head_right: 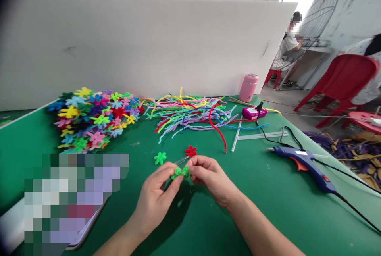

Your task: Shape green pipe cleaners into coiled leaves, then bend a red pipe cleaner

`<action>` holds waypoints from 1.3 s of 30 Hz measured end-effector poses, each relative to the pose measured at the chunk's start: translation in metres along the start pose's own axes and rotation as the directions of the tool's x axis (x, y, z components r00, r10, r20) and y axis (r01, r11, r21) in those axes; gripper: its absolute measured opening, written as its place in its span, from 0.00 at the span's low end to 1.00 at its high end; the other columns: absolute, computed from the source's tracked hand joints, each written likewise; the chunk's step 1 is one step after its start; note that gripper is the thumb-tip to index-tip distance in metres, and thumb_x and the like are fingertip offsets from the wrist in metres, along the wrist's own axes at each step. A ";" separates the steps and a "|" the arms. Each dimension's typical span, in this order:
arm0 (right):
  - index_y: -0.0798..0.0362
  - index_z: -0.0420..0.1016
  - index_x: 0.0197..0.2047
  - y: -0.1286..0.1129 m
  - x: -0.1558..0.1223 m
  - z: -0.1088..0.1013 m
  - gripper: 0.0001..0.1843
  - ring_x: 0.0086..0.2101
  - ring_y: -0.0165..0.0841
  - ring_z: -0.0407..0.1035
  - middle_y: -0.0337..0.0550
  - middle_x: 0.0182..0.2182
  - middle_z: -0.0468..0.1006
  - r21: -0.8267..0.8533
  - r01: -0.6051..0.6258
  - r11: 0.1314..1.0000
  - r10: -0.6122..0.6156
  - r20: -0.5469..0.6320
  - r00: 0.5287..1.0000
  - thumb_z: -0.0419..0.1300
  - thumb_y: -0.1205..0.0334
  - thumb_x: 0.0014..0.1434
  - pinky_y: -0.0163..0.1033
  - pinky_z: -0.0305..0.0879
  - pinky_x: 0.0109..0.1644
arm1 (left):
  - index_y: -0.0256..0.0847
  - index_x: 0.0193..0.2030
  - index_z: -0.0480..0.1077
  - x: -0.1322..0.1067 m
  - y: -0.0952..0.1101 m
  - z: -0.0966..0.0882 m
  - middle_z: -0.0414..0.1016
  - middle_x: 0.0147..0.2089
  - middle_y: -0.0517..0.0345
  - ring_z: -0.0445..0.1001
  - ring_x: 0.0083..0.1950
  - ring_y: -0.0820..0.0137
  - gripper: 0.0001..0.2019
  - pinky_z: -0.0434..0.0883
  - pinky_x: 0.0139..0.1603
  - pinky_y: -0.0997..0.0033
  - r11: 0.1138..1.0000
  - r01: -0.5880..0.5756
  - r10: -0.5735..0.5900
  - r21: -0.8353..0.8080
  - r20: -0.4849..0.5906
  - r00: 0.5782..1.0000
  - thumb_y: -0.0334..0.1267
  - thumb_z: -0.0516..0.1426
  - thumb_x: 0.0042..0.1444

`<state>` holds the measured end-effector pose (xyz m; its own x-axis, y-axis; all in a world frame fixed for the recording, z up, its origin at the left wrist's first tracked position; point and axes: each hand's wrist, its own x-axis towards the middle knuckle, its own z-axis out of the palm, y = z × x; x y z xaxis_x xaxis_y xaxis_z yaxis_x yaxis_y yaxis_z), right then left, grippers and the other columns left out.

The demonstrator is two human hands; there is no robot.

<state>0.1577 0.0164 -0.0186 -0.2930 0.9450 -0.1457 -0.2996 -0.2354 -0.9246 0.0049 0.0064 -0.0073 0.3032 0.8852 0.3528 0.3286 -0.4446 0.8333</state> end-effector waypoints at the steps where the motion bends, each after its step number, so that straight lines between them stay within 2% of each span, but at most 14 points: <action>1: 0.55 0.71 0.28 0.000 0.000 0.001 0.06 0.23 0.24 0.57 0.34 0.21 0.65 -0.040 0.031 0.999 -0.031 -0.009 0.999 0.61 0.61 0.50 0.31 0.54 0.29 | 0.38 0.25 0.62 0.000 0.001 0.000 0.61 0.28 0.59 0.63 0.31 0.73 0.09 0.61 0.32 0.76 1.000 0.026 -0.026 -0.004 0.006 1.000 0.32 0.50 0.57; 4: 0.55 0.71 0.30 0.000 0.000 0.003 0.04 0.27 0.27 0.60 0.36 0.25 0.69 -0.176 0.156 0.972 -0.159 -0.001 0.987 0.60 0.64 0.49 0.33 0.56 0.32 | 0.39 0.25 0.60 0.000 0.001 -0.001 0.58 0.28 0.61 0.61 0.31 0.73 0.10 0.60 0.32 0.75 0.997 0.077 -0.077 -0.010 0.032 0.997 0.34 0.49 0.58; 7: 0.55 0.72 0.31 -0.001 -0.001 0.004 0.05 0.27 0.28 0.61 0.38 0.25 0.70 -0.262 0.203 0.943 -0.217 -0.023 0.976 0.56 0.64 0.51 0.34 0.57 0.33 | 0.39 0.24 0.58 0.001 0.000 -0.002 0.55 0.26 0.63 0.57 0.28 0.74 0.11 0.58 0.30 0.75 0.990 0.139 -0.136 -0.036 0.058 0.989 0.36 0.49 0.58; 10: 0.55 0.72 0.33 -0.003 -0.003 0.003 0.08 0.27 0.28 0.60 0.38 0.27 0.70 -0.290 0.197 0.937 -0.223 -0.060 0.973 0.55 0.60 0.53 0.34 0.58 0.33 | 0.40 0.23 0.56 0.002 -0.001 -0.003 0.52 0.24 0.65 0.53 0.26 0.75 0.12 0.55 0.26 0.75 0.963 0.240 -0.230 -0.119 0.093 0.969 0.39 0.50 0.57; 13: 0.55 0.71 0.34 -0.004 -0.003 0.003 0.10 0.28 0.28 0.61 0.39 0.27 0.69 -0.263 0.186 0.947 -0.196 -0.009 0.981 0.59 0.57 0.52 0.34 0.58 0.33 | 0.39 0.24 0.59 0.003 -0.003 -0.003 0.51 0.23 0.66 0.51 0.25 0.76 0.12 0.53 0.24 0.76 0.912 0.339 -0.308 -0.230 0.163 0.937 0.40 0.51 0.56; 17: 0.56 0.70 0.32 -0.004 -0.003 0.001 0.10 0.28 0.28 0.61 0.38 0.26 0.68 -0.238 0.174 0.956 -0.171 0.036 0.985 0.60 0.57 0.52 0.34 0.58 0.33 | 0.38 0.25 0.62 0.003 -0.006 -0.001 0.54 0.21 0.66 0.53 0.24 0.76 0.11 0.54 0.24 0.76 0.807 0.450 -0.377 -0.383 0.252 0.891 0.41 0.52 0.55; 21: 0.56 0.70 0.30 -0.008 -0.003 -0.001 0.10 0.27 0.27 0.59 0.37 0.25 0.67 -0.239 0.140 0.961 -0.122 0.087 0.989 0.60 0.57 0.52 0.33 0.55 0.31 | 0.36 0.27 0.66 0.003 -0.010 0.001 0.57 0.23 0.64 0.55 0.25 0.77 0.09 0.55 0.25 0.76 0.717 0.489 -0.389 -0.497 0.297 0.872 0.40 0.54 0.54; 27: 0.56 0.70 0.27 -0.007 -0.003 -0.001 0.08 0.26 0.26 0.59 0.36 0.23 0.66 -0.120 0.125 0.985 -0.118 0.064 0.991 0.62 0.59 0.50 0.33 0.55 0.32 | 0.36 0.29 0.67 0.004 -0.006 0.001 0.59 0.26 0.63 0.58 0.25 0.78 0.08 0.57 0.26 0.76 0.577 0.519 -0.364 -0.631 0.370 0.855 0.39 0.55 0.54; 30: 0.55 0.69 0.28 -0.002 -0.003 0.000 0.08 0.24 0.25 0.60 0.35 0.23 0.65 -0.040 0.079 0.996 -0.076 0.089 0.993 0.61 0.60 0.52 0.33 0.56 0.32 | 0.36 0.30 0.68 0.004 -0.006 0.000 0.62 0.29 0.62 0.60 0.25 0.79 0.07 0.59 0.26 0.76 0.573 0.510 -0.327 -0.641 0.392 0.860 0.38 0.55 0.55; 35: 0.56 0.68 0.30 0.004 -0.002 -0.001 0.09 0.22 0.26 0.62 0.36 0.23 0.66 0.056 -0.023 0.998 0.015 0.144 0.989 0.61 0.59 0.52 0.35 0.58 0.31 | 0.37 0.28 0.67 0.005 -0.011 -0.003 0.64 0.27 0.62 0.61 0.25 0.78 0.07 0.60 0.27 0.76 0.608 0.497 -0.303 -0.619 0.397 0.866 0.38 0.56 0.53; 39: 0.56 0.68 0.28 0.005 -0.001 -0.002 0.11 0.21 0.23 0.60 0.34 0.22 0.65 0.123 -0.097 0.988 0.077 0.157 0.985 0.64 0.60 0.49 0.31 0.57 0.29 | 0.37 0.29 0.67 0.005 -0.013 -0.006 0.64 0.26 0.63 0.61 0.22 0.79 0.08 0.59 0.23 0.77 0.618 0.511 -0.302 -0.598 0.419 0.856 0.40 0.57 0.52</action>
<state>0.1587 0.0145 -0.0237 -0.4539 0.8767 -0.1591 -0.3794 -0.3517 -0.8558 -0.0026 0.0176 -0.0136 0.5354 0.8348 -0.1284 -0.1769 0.2594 0.9494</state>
